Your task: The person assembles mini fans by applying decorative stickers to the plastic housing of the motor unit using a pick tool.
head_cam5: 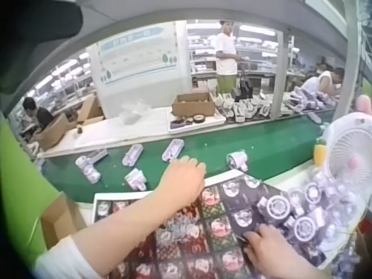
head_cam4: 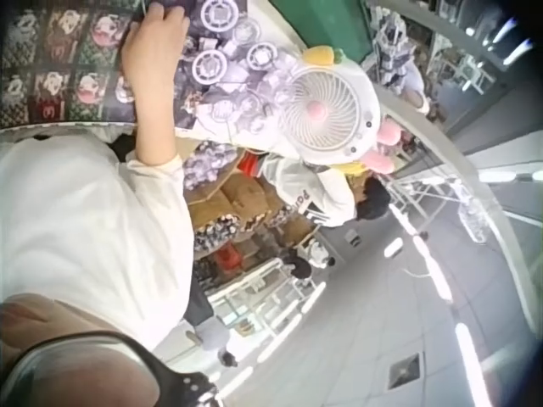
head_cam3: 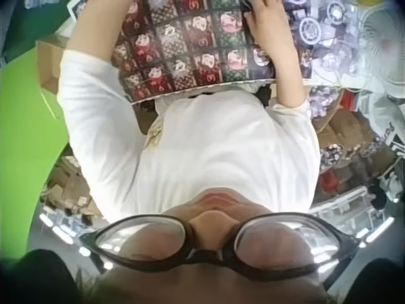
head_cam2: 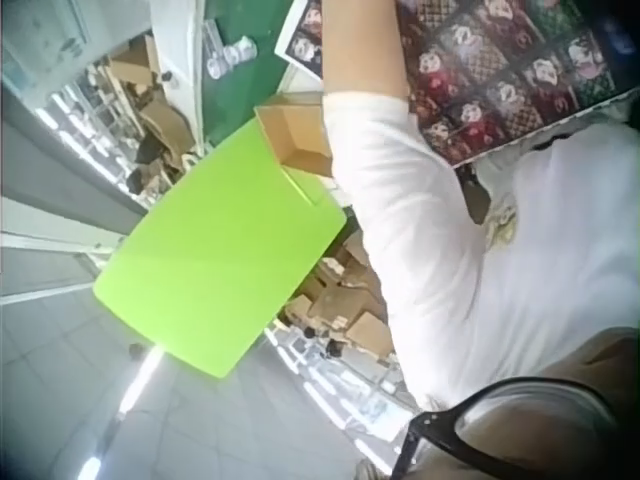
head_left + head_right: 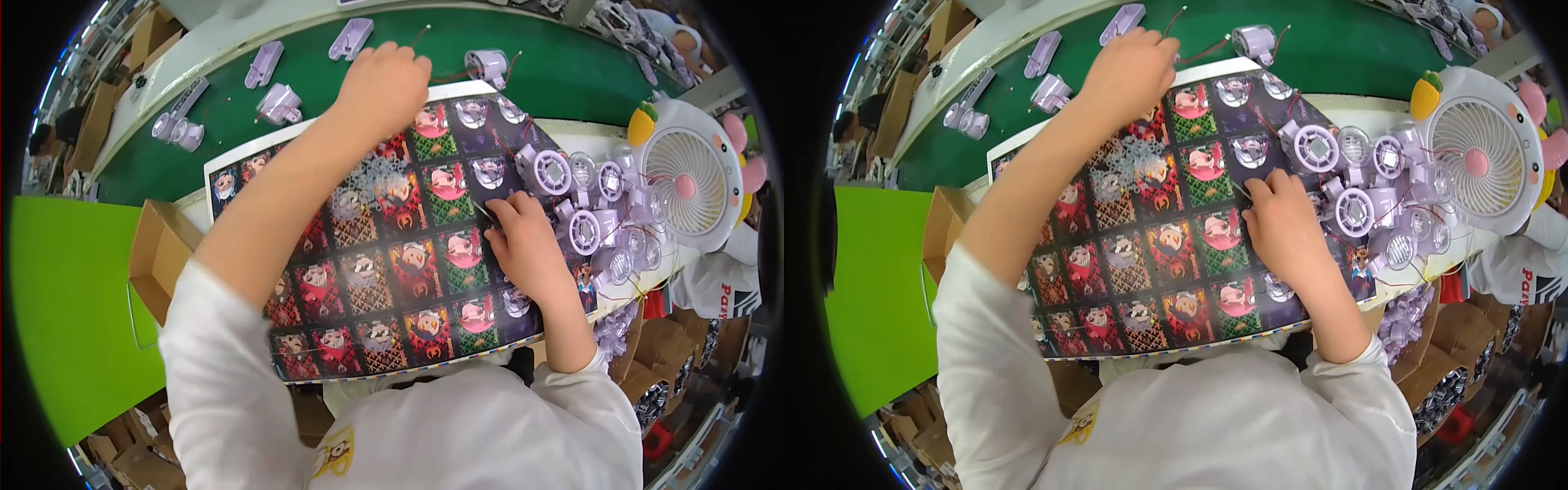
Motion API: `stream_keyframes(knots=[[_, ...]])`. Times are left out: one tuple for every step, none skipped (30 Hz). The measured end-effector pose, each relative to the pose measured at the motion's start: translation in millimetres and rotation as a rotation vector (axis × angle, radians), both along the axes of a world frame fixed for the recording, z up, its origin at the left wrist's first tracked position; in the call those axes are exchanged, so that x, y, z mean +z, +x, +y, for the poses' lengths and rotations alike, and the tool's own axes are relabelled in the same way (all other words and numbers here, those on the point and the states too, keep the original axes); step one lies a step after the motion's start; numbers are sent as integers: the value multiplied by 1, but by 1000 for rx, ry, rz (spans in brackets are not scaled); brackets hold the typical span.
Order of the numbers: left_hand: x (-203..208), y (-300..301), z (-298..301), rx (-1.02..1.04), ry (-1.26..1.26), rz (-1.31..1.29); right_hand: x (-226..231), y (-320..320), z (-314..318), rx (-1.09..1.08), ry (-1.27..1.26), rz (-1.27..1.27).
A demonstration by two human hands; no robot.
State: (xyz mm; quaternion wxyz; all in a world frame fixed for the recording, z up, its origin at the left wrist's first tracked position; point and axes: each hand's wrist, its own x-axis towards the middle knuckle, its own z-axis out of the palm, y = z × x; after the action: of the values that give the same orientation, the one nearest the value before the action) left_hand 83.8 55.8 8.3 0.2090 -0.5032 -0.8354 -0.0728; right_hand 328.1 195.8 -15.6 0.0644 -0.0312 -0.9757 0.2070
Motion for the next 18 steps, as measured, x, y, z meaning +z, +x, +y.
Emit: stream_keyframes(knots=[[-7, -23, 5, 55, -56, 46, 0, -1, -2, 18, 25, 13], [-24, -47, 9, 79, -64, 64, -2, -2, -5, 28, 47, 9], [-36, -64, 12, 104, -76, 88, -4, -3, -6, 38, 65, 11], [-44, -71, 20, 172, -185, 16, -7, 0, -6, 34, 101, -8], [-52, -79, 18, 128, -210, 42, -8, 2, -6, 31, 119, -18], [-54, -80, 16, 80, -239, 63, -8, 5, -7, 23, 134, -36], [-57, -81, 11, 53, -122, 70, -7, 7, -7, 28, 150, -42], [-57, -84, 1, 60, -120, 73, -5, 4, -10, 34, 152, -38], [-51, -83, -8, 65, 54, 84, -2, 3, -12, 40, 136, -10], [-44, -80, -15, 62, 228, 91, -1, 3, -13, 37, 119, 15], [-37, -77, -31, 167, 78, 40, -1, -1, -15, 35, 118, 8], [-25, -71, -51, 272, -73, -9, 2, -8, -17, 106, 38, 72], [-23, -64, -70, 291, -216, -31, 3, -16, -20, 175, -42, 134], [-21, -58, -91, 311, -359, -49, 5, -23, -29, 198, -153, 154], [-24, -54, -116, 321, -405, -7, 3, -33, -38, 273, -153, 159], [-28, -52, -132, 318, -445, 34, 0, -43, -45, 336, -144, 163], [-31, -53, -142, 299, -417, 47, -4, -54, -52, 377, -116, 148], [-35, -56, -152, 303, -420, 50, -10, -63, -61, 380, -118, 151]])
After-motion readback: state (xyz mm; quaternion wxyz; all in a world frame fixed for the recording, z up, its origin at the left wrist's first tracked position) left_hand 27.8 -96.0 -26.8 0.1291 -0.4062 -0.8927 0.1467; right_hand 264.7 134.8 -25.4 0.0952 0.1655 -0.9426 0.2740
